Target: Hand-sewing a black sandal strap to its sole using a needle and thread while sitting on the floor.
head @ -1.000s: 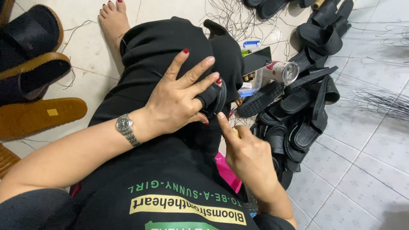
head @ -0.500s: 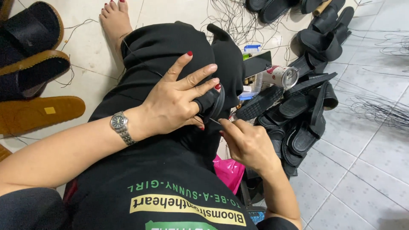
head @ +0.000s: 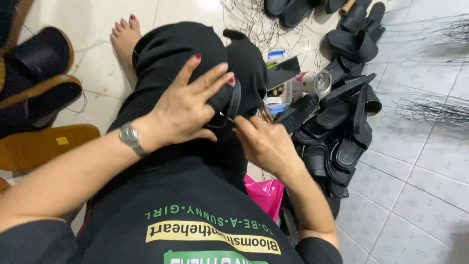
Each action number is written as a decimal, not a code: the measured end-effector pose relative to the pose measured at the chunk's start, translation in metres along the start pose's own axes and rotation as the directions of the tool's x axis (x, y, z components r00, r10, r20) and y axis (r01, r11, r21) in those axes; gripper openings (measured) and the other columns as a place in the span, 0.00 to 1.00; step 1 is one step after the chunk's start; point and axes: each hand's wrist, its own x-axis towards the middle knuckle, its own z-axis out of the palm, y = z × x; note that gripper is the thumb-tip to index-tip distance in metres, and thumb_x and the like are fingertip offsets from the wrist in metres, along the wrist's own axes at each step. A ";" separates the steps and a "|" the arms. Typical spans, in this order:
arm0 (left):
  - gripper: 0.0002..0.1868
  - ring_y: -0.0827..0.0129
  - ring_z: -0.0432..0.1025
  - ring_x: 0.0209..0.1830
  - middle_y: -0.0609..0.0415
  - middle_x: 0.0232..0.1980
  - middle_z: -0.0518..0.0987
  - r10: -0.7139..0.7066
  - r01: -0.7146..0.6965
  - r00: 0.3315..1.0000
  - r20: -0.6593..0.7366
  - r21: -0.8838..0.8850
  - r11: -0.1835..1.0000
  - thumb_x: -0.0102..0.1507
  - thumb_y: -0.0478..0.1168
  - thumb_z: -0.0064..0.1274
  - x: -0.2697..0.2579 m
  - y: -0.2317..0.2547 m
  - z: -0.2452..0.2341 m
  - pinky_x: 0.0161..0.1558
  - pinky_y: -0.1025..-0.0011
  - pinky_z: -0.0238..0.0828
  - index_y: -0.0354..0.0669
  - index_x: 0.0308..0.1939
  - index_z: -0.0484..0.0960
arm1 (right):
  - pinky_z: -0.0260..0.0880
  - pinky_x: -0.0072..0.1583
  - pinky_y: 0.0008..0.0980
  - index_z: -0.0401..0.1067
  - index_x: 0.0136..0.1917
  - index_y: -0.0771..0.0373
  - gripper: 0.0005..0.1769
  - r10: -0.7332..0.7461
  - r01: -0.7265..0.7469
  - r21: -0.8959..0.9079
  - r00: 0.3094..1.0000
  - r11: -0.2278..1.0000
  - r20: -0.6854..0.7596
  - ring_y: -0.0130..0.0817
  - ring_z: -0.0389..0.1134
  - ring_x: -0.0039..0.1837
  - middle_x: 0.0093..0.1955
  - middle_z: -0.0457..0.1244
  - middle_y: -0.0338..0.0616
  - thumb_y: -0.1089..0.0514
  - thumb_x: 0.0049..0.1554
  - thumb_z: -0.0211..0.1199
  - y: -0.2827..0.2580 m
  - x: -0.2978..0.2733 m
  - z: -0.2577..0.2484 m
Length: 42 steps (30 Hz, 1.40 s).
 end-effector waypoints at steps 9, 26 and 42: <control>0.20 0.43 0.70 0.67 0.50 0.62 0.79 -0.123 0.108 0.926 -0.356 -0.062 0.992 0.72 0.57 0.51 -0.035 0.022 -0.004 0.70 0.37 0.43 0.47 0.52 0.87 | 0.60 0.28 0.39 0.66 0.61 0.58 0.14 0.154 -0.154 0.011 0.988 0.988 -0.020 0.37 0.67 0.35 0.37 0.63 0.39 0.53 0.64 0.57 -0.023 -0.017 0.009; 0.07 0.65 0.79 0.26 0.49 0.26 0.84 -0.624 0.659 0.609 0.490 -0.750 0.054 0.59 0.35 0.63 -0.023 0.038 -0.036 0.27 0.75 0.73 0.37 0.40 0.88 | 0.70 0.40 0.30 0.70 0.57 0.52 0.12 0.134 -0.139 -0.029 0.982 0.990 -0.134 0.34 0.71 0.39 0.40 0.64 0.33 0.56 0.60 0.60 -0.019 -0.027 0.041; 0.18 0.43 0.76 0.53 0.34 0.49 0.79 -0.449 0.375 0.891 0.064 -0.660 0.651 0.67 0.36 0.53 -0.033 0.053 0.014 0.53 0.57 0.77 0.22 0.55 0.76 | 0.73 0.49 0.33 0.80 0.38 0.64 0.01 0.365 0.002 0.872 0.908 0.489 -0.206 0.41 0.73 0.43 0.40 0.70 0.47 0.65 0.51 0.71 -0.015 -0.033 0.044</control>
